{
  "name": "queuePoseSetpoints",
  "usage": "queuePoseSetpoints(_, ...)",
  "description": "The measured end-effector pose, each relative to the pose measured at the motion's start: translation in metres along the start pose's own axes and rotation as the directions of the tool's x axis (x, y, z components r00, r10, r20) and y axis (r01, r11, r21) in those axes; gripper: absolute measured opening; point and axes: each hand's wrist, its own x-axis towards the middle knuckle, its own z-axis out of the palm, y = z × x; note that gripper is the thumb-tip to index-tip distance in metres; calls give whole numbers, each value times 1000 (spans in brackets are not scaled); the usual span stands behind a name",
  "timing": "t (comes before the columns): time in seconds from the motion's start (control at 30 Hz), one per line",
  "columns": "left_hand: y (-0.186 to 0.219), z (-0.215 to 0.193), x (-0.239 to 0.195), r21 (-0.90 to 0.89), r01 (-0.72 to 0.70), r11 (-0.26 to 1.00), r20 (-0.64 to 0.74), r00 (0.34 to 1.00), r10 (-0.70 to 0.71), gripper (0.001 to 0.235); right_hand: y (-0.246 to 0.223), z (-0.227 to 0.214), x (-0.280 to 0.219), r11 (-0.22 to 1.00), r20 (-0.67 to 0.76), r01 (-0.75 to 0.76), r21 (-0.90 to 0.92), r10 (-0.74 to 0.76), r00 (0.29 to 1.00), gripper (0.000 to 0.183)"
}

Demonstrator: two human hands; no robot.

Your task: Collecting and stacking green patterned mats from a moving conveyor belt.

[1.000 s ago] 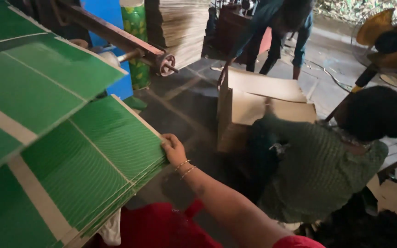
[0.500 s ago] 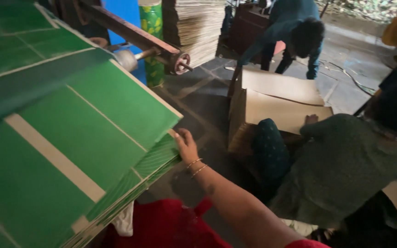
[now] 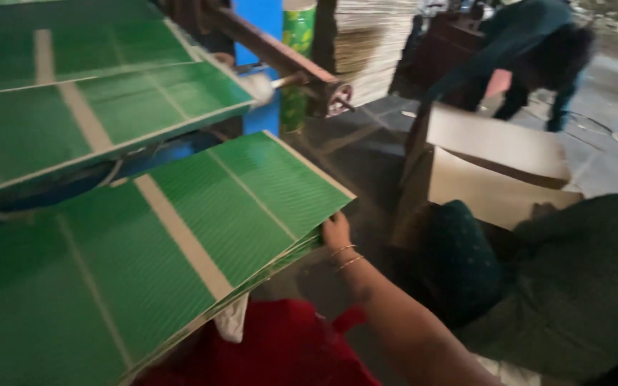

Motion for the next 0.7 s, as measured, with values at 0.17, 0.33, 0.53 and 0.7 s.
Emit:
queuePoseSetpoints(0.17, 141, -206, -74, 38, 77, 996, 99, 992, -81, 113, -21, -8, -7, 965, 15, -136, 223, 136, 991, 40)
queuePoseSetpoints(0.33, 153, -227, -101, -417, 157, 895, -408, 848, -339, 102, -132, -17, -37, 669, -46, -216, 711, 350, 936, 63)
queuePoseSetpoints(0.53, 127, -217, -131, -317, 459, 830, -352, 756, -552, 111, -33, -16, 2, 969, -116, 175, 176, -156, 981, 52)
queuePoseSetpoints(0.7, 98, -147, -143, -827, 351, 440, -218, 520, -826, 92, -72, -14, -19, 986, -79, 151, 65, -145, 986, 41)
